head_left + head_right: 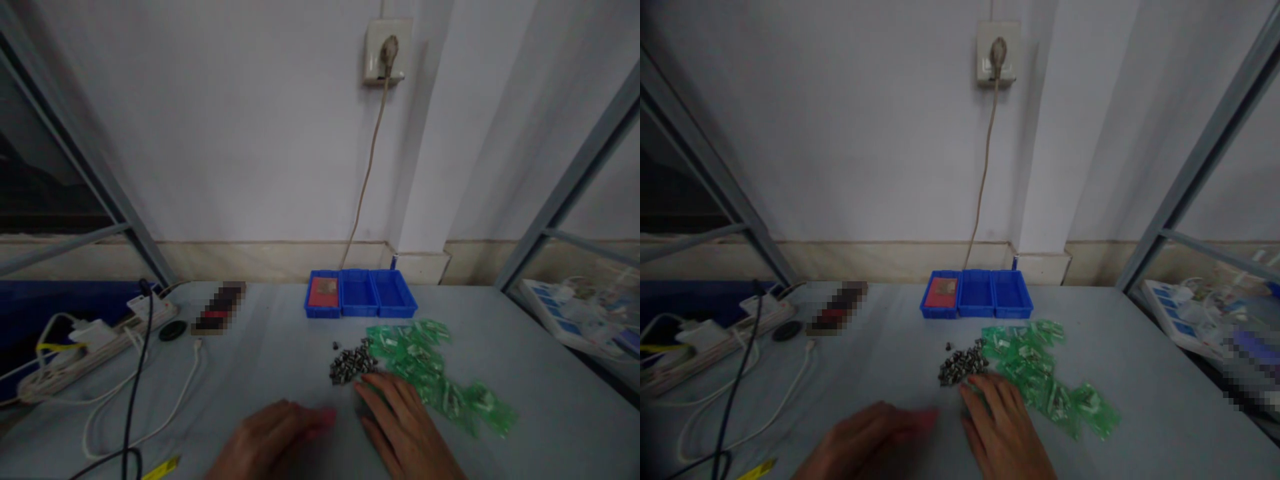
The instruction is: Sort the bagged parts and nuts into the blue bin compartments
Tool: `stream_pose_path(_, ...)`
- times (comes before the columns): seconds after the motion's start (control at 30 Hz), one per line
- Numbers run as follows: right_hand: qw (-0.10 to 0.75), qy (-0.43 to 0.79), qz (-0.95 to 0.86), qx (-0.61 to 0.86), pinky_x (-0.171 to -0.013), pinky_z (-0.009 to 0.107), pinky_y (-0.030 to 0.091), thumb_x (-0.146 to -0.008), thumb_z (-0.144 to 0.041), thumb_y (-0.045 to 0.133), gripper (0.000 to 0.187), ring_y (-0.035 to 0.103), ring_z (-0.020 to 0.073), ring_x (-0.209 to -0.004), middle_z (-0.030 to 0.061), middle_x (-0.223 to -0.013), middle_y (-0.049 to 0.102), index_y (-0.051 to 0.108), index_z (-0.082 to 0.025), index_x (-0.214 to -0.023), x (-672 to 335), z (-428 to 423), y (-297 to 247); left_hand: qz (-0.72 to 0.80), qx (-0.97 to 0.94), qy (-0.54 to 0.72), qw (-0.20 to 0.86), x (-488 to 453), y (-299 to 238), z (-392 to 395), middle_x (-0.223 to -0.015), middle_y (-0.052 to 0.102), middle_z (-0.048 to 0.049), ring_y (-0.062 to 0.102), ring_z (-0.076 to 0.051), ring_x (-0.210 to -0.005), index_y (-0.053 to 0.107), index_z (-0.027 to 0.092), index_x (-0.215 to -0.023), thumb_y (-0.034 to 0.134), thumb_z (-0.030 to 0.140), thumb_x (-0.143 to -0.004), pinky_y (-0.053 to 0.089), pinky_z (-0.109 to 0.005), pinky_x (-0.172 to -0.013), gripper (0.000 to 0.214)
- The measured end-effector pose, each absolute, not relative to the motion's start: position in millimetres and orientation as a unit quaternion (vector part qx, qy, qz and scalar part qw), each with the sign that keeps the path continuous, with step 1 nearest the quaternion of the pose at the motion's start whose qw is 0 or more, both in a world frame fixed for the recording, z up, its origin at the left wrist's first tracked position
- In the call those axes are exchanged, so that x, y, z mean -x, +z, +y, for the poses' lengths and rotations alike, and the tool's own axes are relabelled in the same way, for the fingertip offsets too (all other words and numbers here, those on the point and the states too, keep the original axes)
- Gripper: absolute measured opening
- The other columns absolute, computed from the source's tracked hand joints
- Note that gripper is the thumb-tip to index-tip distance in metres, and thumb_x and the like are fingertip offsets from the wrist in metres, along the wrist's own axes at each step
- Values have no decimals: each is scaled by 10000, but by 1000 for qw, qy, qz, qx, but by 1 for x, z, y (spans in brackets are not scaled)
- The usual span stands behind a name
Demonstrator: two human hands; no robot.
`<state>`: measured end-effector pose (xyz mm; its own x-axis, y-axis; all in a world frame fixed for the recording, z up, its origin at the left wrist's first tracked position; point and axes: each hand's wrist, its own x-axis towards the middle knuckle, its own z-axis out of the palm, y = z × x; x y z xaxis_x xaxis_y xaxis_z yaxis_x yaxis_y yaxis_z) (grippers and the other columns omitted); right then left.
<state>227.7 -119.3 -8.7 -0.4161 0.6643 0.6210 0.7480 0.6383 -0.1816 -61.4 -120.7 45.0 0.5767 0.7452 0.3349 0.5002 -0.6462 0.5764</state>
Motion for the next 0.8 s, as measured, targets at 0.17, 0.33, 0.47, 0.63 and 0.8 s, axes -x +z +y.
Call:
stream_pose_path(0.17,388,17,-843,371,-1052,431,560,-1069,-152,506,453,671,264,-1236,101,-1351,712,524,-278,-1503,-238,-81,25,410,-729,372,402,18,69,-42,-891,758,-51,686,-180,-781,770,186,-1027,598,474,-1034,528,-238,-667,337)
stream_pose_path(0.33,364,138,-851,353,-1097,472,483,-1054,-181,574,351,623,264,-1231,95,-1276,694,639,-272,-1387,-247,-26,64,362,-596,434,571,-12,52,18,-915,738,-35,656,-151,-716,654,170,-1156,783,618,-863,495,-231,-643,551)
stream_pose_path(0.47,408,226,-822,327,-1042,406,490,-1057,-323,612,165,622,255,-1177,90,-1198,660,744,-233,-1098,-239,1,65,380,-565,434,590,-18,28,28,-784,702,2,557,-106,-517,608,177,-1146,751,684,-860,415,-209,-513,600)
stream_pose_path(0.63,484,373,-688,392,-691,289,500,-1043,-568,570,358,607,192,-755,-1,-826,635,625,-225,-955,-223,21,44,417,-647,476,426,-11,18,31,-1054,746,-77,672,-178,-769,605,192,-1288,716,500,-945,529,-266,-656,474)
stream_pose_path(0.8,523,407,-628,407,-645,262,441,-952,-606,680,401,554,167,-697,-27,-757,585,596,-221,-876,-219,23,26,391,-784,456,155,0,13,30,-1368,593,-93,653,-230,-1154,480,303,-1521,644,169,-960,583,-402,-996,599)
